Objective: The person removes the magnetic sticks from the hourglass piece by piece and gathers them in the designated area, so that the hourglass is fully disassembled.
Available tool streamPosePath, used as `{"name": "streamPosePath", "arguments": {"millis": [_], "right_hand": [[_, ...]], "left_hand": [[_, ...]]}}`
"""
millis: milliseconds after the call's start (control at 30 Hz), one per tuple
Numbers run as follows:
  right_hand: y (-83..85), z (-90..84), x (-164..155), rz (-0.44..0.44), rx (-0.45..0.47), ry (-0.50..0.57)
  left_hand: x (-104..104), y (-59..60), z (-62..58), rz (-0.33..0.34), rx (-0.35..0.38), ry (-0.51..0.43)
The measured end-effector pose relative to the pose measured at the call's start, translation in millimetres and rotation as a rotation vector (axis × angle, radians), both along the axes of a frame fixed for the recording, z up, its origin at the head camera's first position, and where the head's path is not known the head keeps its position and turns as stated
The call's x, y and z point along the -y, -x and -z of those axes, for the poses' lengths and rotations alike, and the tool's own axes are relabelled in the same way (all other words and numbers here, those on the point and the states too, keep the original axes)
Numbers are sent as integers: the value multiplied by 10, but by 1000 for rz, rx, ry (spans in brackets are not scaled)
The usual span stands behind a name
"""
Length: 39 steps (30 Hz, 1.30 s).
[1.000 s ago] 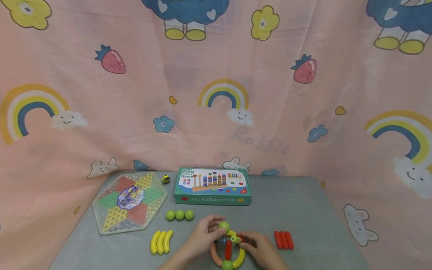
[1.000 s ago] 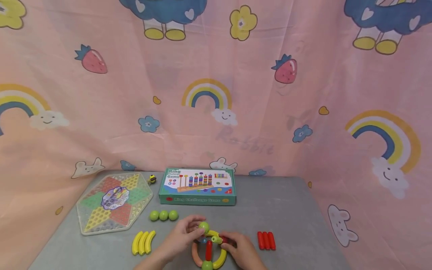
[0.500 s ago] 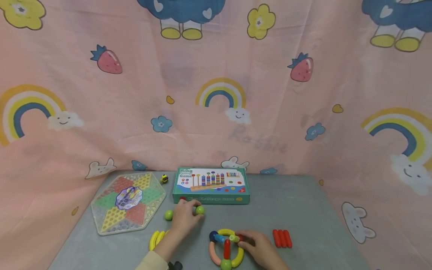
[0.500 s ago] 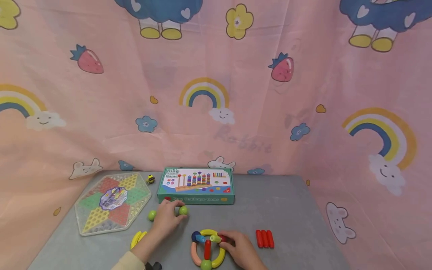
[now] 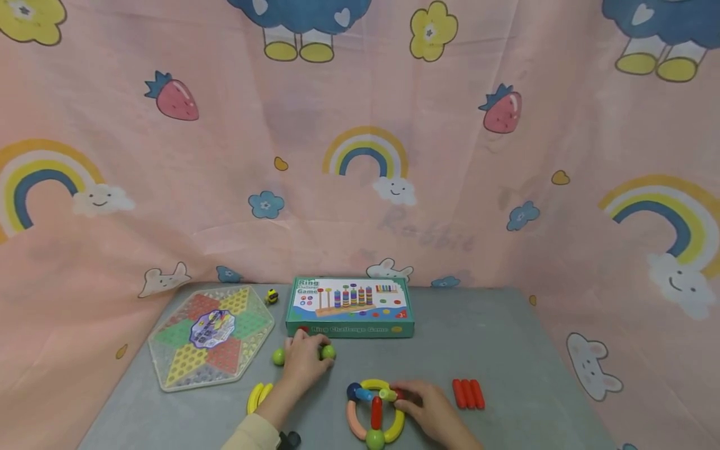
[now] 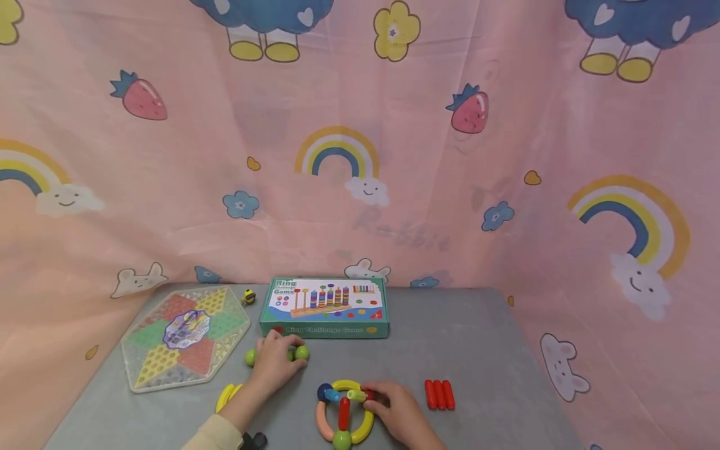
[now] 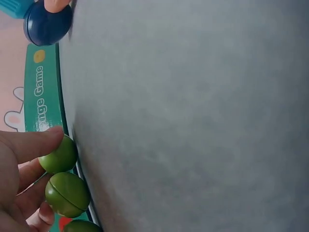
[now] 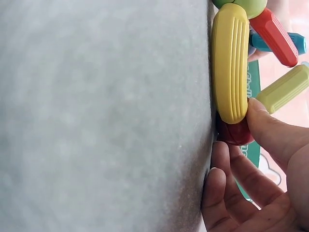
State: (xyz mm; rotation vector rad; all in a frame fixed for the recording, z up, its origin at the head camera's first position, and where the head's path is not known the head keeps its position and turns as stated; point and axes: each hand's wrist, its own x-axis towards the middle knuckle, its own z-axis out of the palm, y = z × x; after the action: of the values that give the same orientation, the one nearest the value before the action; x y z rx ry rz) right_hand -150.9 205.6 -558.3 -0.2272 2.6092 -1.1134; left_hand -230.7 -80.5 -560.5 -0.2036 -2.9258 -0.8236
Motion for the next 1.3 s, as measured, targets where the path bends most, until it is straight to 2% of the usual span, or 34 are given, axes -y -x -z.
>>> {"name": "streamPosePath", "arguments": {"millis": [167, 267, 367, 467, 533, 700, 800, 900, 1000, 1167, 1300], "right_hand": [[3, -25, -8, -9, -11, -28], [-3, -81, -6, -9, 7, -44], [-28, -148, 23, 1, 20, -47], [-72, -195, 89, 24, -19, -46], [-100, -200, 138, 48, -65, -42], [-137, -171, 202, 76, -125, 28], [-142, -155, 199, 79, -138, 59], [-145, -151, 191, 93, -156, 59], [-153, -151, 195, 108, -162, 66], [-165, -132, 214, 138, -164, 64], [-166, -86, 205, 232, -137, 122]], "left_hand": [[-30, -7, -24, 51, -41, 46], [-81, -73, -126, 78, -57, 19], [-144, -198, -257, 101, -41, -46], [-195, -356, -350, 97, 41, -97], [-217, -473, -362, 77, 158, -125], [-272, -754, -211, 61, 509, -211], [-326, -840, -85, 65, 618, -317], [-383, -874, -8, 49, 656, -418], [-426, -889, 11, 22, 685, -480], [-477, -901, -7, -7, 706, -478], [-511, -903, -19, -9, 672, -453]]}}
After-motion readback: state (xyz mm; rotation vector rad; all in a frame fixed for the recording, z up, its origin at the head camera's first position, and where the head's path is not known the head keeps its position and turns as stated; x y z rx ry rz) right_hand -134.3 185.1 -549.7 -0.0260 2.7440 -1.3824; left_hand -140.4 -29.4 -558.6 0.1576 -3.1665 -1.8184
